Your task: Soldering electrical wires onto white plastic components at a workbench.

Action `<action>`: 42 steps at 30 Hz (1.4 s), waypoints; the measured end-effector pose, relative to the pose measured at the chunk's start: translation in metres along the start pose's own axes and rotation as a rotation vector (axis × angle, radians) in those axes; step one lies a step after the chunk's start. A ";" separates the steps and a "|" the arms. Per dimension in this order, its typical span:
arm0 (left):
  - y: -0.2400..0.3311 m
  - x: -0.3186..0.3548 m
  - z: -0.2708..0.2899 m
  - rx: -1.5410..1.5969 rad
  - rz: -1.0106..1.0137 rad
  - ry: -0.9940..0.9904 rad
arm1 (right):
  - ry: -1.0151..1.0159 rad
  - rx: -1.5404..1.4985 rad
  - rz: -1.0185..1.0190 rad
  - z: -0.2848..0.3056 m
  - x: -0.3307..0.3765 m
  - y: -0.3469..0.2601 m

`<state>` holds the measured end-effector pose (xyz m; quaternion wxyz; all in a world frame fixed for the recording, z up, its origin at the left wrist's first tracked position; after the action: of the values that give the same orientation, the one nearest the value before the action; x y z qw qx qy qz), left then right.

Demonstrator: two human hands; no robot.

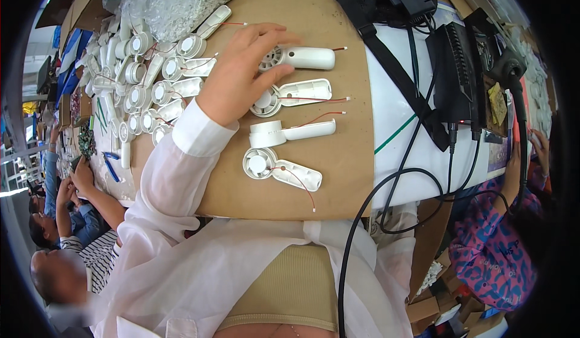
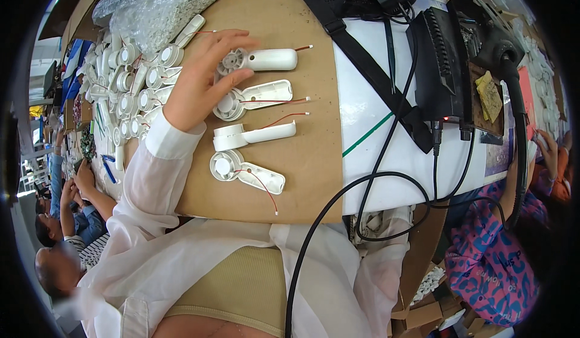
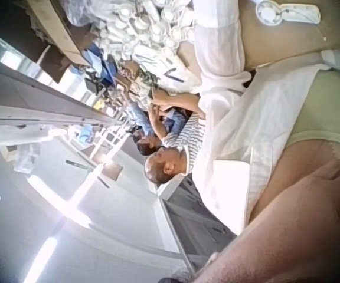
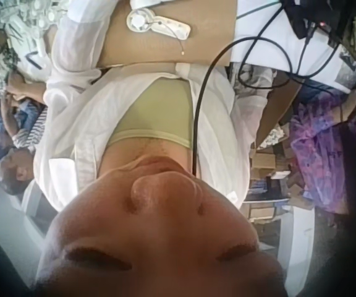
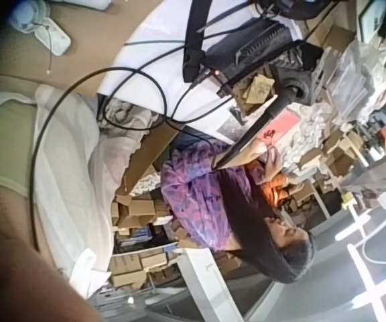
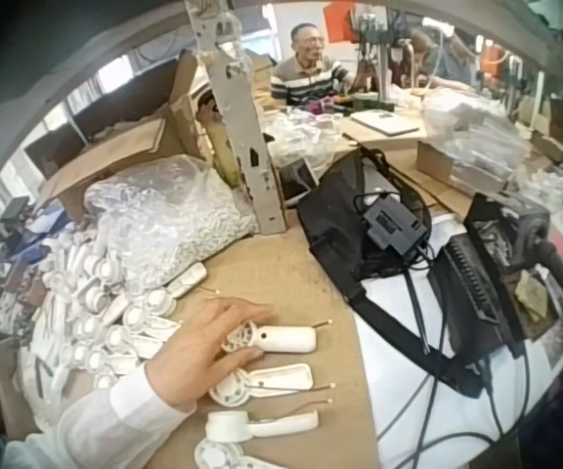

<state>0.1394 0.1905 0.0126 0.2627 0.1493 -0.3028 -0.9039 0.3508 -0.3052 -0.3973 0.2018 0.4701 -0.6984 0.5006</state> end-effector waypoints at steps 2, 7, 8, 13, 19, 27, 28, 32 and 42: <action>-0.007 -0.005 0.002 -0.118 0.056 -0.017 | 0.009 0.046 0.019 -0.010 0.011 -0.006; -0.012 -0.012 0.010 -0.148 0.063 0.057 | 0.019 0.144 0.066 -0.031 0.023 -0.010; -0.012 -0.013 0.013 -0.139 0.054 0.082 | 0.020 0.160 0.076 -0.036 0.024 -0.008; -0.050 -0.013 0.026 0.486 0.385 0.055 | -0.098 0.270 0.118 -0.055 -0.037 0.012; -0.038 -0.030 0.003 0.167 0.489 0.018 | -0.570 0.411 0.069 -0.340 -0.102 0.088; 0.032 0.037 0.012 -0.215 -0.169 0.218 | -0.787 0.594 0.192 -0.447 -0.125 0.100; 0.047 0.057 0.004 -0.162 -0.292 0.194 | -0.766 0.610 0.225 -0.437 -0.129 0.092; 0.065 0.103 -0.018 -0.170 -0.320 -0.081 | -0.591 0.687 0.340 -0.343 -0.131 0.049; 0.041 0.123 -0.018 -0.282 -0.177 0.006 | 0.119 0.961 0.444 0.055 0.040 -0.053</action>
<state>0.0628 0.0846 0.0109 0.2010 0.1396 -0.1579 -0.9567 0.3878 -0.3750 -0.3634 -0.1079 0.3210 -0.4603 0.8206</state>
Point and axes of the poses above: each hand's wrist, its own x-axis away from the middle knuckle, its own z-axis out of the back of the hand, y = z × x, the point moved 6 cm from there along -x, towards the middle knuckle, and after that the axes turned 10 degrees about z, right-handed, at the moved point
